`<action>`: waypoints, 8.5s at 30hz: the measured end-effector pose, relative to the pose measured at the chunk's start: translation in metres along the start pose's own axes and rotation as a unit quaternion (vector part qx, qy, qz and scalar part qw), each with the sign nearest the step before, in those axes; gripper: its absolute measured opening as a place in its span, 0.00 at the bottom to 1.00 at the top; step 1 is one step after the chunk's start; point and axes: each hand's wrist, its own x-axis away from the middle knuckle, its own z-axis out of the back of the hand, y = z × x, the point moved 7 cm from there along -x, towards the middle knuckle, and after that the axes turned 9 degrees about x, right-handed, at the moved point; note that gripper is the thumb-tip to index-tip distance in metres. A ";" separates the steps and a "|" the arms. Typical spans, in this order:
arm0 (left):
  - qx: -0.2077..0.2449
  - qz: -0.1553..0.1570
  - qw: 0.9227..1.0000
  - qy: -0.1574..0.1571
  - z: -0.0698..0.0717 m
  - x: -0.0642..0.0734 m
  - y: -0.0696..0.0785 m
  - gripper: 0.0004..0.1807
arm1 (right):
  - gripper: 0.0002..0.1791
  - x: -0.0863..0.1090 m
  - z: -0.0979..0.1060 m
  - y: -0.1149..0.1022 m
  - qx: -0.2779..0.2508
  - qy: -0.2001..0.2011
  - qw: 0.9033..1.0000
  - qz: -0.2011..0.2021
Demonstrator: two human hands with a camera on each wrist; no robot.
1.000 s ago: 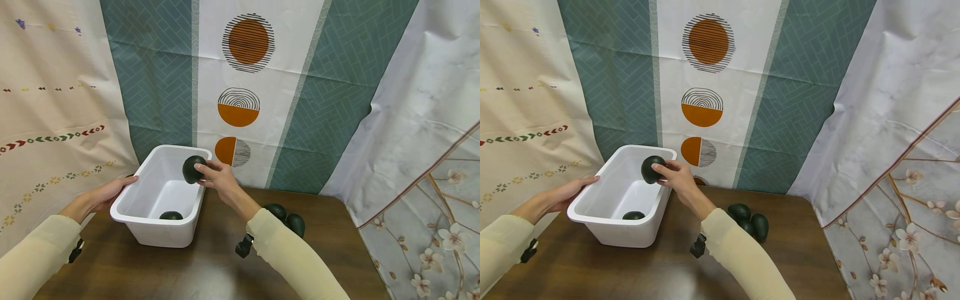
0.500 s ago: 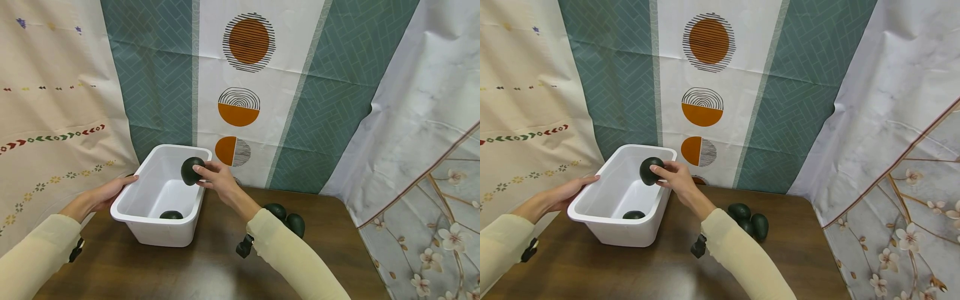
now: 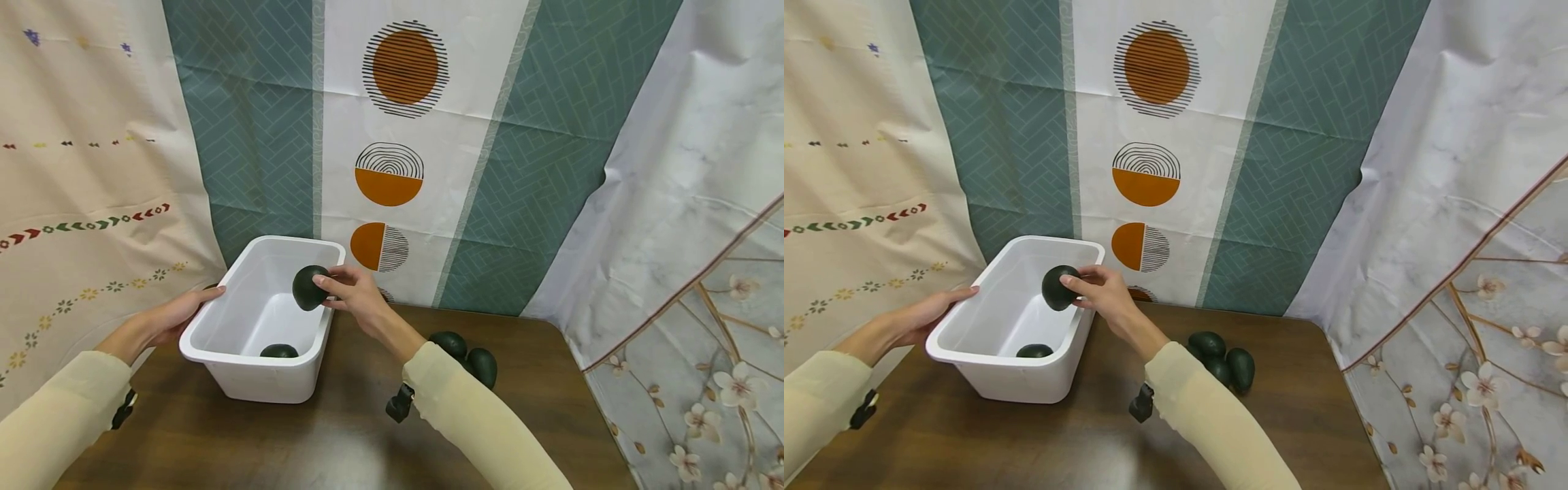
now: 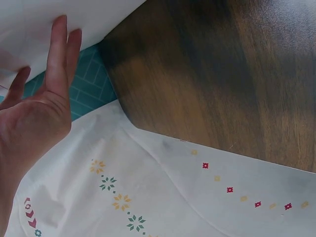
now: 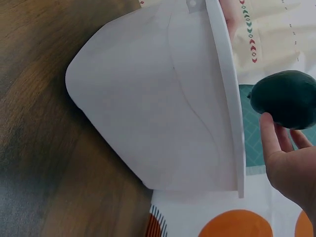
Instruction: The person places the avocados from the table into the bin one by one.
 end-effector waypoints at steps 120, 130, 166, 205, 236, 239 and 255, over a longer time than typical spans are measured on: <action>-0.006 -0.007 1.000 -0.005 0.000 0.002 0.001 0.43 | 0.17 0.065 0.135 0.034 0.282 -0.034 0.958 0.024; -0.011 -0.003 1.000 -0.003 -0.004 0.004 0.006 0.43 | 0.21 0.065 0.148 0.041 0.360 -0.019 0.932 0.047; 0.002 -0.001 1.000 0.002 -0.006 0.005 0.002 0.43 | 0.33 0.081 0.196 0.084 0.502 0.008 0.863 0.053; -0.001 -0.003 1.000 0.008 -0.004 0.004 0.001 0.44 | 0.30 0.075 0.226 0.127 0.612 -0.043 0.789 -0.035; 0.004 -0.005 1.000 -0.003 -0.008 0.002 0.000 0.44 | 0.31 0.073 0.211 0.134 0.660 -0.037 0.745 -0.095; 0.006 -0.004 1.000 -0.006 -0.008 0.003 0.000 0.44 | 0.33 0.073 0.212 0.136 0.657 -0.034 0.747 -0.100; 0.010 -0.005 1.000 -0.008 -0.010 0.006 -0.004 0.44 | 0.30 0.072 0.212 0.129 0.664 -0.030 0.741 -0.095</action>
